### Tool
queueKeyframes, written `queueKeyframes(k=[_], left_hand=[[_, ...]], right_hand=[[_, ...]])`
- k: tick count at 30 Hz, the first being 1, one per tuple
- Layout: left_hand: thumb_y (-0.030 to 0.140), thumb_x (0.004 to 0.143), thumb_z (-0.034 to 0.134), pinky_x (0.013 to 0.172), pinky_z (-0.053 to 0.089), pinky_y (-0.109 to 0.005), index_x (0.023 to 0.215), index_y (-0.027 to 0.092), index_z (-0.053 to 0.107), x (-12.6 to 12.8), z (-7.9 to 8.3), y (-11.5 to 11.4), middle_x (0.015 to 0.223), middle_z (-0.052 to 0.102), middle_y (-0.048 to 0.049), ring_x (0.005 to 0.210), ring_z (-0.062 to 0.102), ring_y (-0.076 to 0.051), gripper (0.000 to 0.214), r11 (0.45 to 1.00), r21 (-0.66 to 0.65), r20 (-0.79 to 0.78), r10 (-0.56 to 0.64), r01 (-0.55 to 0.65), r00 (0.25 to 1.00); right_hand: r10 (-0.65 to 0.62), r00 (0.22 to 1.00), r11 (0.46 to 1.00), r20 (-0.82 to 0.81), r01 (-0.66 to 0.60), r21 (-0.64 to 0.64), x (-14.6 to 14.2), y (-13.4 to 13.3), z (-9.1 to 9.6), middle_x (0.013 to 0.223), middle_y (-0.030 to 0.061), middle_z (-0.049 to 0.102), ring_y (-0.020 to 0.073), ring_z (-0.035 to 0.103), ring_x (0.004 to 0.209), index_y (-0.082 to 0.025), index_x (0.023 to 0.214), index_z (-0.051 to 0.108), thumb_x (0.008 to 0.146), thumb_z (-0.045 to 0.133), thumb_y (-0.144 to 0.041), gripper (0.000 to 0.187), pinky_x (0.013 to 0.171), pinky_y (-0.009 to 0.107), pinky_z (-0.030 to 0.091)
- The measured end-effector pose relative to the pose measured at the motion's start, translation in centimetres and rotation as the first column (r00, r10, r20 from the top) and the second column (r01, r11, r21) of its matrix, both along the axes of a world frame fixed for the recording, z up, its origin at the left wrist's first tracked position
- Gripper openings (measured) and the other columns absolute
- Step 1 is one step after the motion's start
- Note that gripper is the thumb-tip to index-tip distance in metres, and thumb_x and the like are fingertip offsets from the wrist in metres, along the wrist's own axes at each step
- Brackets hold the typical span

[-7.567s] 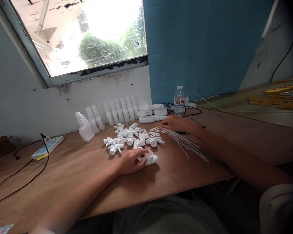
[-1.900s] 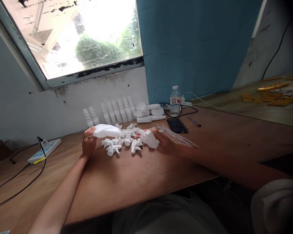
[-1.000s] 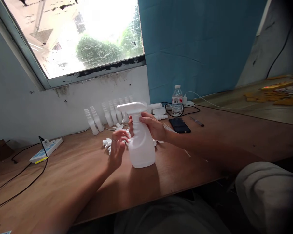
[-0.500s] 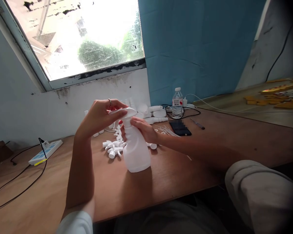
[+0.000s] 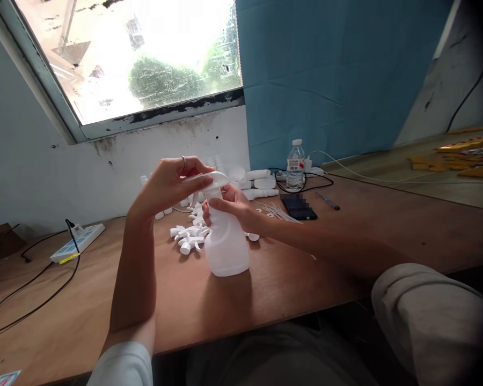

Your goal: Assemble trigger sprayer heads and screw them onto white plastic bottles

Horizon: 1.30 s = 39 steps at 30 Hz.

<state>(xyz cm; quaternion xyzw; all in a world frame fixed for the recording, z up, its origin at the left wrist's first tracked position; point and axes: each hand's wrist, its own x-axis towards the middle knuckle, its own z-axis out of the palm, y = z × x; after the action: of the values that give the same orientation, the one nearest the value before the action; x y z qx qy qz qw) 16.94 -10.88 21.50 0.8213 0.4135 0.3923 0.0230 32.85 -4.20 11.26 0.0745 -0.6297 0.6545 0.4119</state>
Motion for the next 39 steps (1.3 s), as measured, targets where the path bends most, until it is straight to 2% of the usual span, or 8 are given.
queueKeyframes(k=[4, 9, 13, 16, 24, 29, 34, 39], left_hand=[[0.038, 0.082, 0.070, 0.061, 0.048, -0.024, 0.084, 0.015, 0.072, 0.07, -0.03, 0.14, 0.080, 0.071, -0.0045, 0.069, 0.060, -0.012, 0.023, 1.000, 0.009, 0.008, -0.019, 0.019, 1.000], [0.041, 0.083, 0.069, 0.060, 0.049, -0.023, 0.088, 0.016, 0.072, -0.02, -0.11, 0.18, 0.082, 0.072, -0.0047, 0.070, 0.061, -0.012, 0.026, 0.998, -0.013, 0.013, -0.062, 0.062, 0.998], [0.040, 0.083, 0.070, 0.058, 0.048, -0.022, 0.083, 0.016, 0.071, -0.06, -0.16, 0.18, 0.088, 0.073, -0.0054, 0.068, 0.060, -0.011, 0.025, 0.998, -0.025, 0.021, -0.064, 0.065, 0.998], [0.037, 0.083, 0.070, 0.058, 0.046, -0.022, 0.082, 0.015, 0.070, 0.00, -0.14, 0.16, 0.089, 0.073, -0.0052, 0.067, 0.059, -0.010, 0.022, 0.999, -0.029, 0.016, -0.044, 0.045, 0.999], [0.038, 0.083, 0.070, 0.059, 0.047, -0.023, 0.081, 0.015, 0.070, -0.07, -0.10, 0.12, 0.085, 0.073, -0.0052, 0.068, 0.061, -0.011, 0.023, 0.999, -0.020, -0.004, -0.050, 0.050, 0.999], [0.039, 0.082, 0.070, 0.059, 0.047, -0.023, 0.079, 0.015, 0.069, -0.16, -0.13, 0.24, 0.089, 0.073, -0.0064, 0.067, 0.059, -0.011, 0.025, 0.998, -0.026, 0.011, -0.063, 0.063, 0.998], [0.039, 0.082, 0.070, 0.058, 0.047, -0.023, 0.082, 0.015, 0.070, -0.09, -0.08, 0.11, 0.079, 0.071, -0.0040, 0.067, 0.060, -0.011, 0.024, 0.997, -0.039, 0.010, -0.066, 0.066, 0.998], [0.039, 0.083, 0.069, 0.059, 0.047, -0.024, 0.078, 0.015, 0.068, 0.04, -0.09, 0.03, 0.084, 0.072, -0.0054, 0.067, 0.060, -0.011, 0.024, 0.999, -0.020, -0.003, -0.047, 0.047, 0.999]], right_hand=[[0.072, 0.997, 0.997, 0.006, -0.072, -0.032, -0.01, -0.07, 0.23, 0.078, 0.0009, 0.062, 0.0144, 0.062, 0.067, -0.018, 0.099, 0.048, 0.087, 0.066, -0.041, 0.031, 0.062, 0.031, 0.054], [-0.039, 0.996, 0.998, 0.077, 0.035, 0.055, -0.02, -0.08, 0.52, 0.070, -0.0003, 0.061, 0.0138, 0.060, 0.059, -0.017, 0.098, 0.050, 0.082, 0.073, -0.037, 0.034, 0.055, 0.027, 0.051], [0.061, 0.997, 0.998, 0.043, -0.061, 0.005, -0.05, -0.16, 0.63, 0.073, 0.0007, 0.061, 0.0147, 0.061, 0.062, -0.018, 0.097, 0.050, 0.086, 0.066, -0.045, 0.034, 0.057, 0.029, 0.052], [-0.029, 0.998, 0.998, 0.059, 0.026, 0.054, -0.12, -0.23, 0.64, 0.071, 0.0002, 0.061, 0.0132, 0.060, 0.059, -0.017, 0.094, 0.050, 0.084, 0.071, -0.038, 0.031, 0.054, 0.026, 0.051], [-0.072, 0.993, 0.995, 0.093, 0.065, 0.081, -0.04, -0.50, 0.87, 0.067, 0.0009, 0.060, 0.0121, 0.058, 0.056, -0.015, 0.083, 0.054, 0.084, 0.070, -0.039, 0.028, 0.055, 0.026, 0.051], [0.043, 0.998, 0.999, 0.036, -0.043, -0.007, -0.11, -0.49, 0.78, 0.072, 0.0014, 0.060, 0.0143, 0.060, 0.061, -0.015, 0.089, 0.055, 0.087, 0.065, -0.043, 0.029, 0.056, 0.030, 0.052], [-0.052, 0.997, 0.998, 0.049, 0.050, 0.047, -0.22, -0.33, 0.52, 0.070, 0.0014, 0.061, 0.0126, 0.060, 0.057, -0.014, 0.088, 0.056, 0.086, 0.069, -0.038, 0.027, 0.056, 0.027, 0.051], [0.070, 0.997, 0.997, 0.013, -0.070, -0.013, 0.02, 0.03, 0.16, 0.077, 0.0031, 0.061, 0.0148, 0.062, 0.064, -0.014, 0.091, 0.058, 0.087, 0.066, -0.043, 0.031, 0.060, 0.031, 0.054]])
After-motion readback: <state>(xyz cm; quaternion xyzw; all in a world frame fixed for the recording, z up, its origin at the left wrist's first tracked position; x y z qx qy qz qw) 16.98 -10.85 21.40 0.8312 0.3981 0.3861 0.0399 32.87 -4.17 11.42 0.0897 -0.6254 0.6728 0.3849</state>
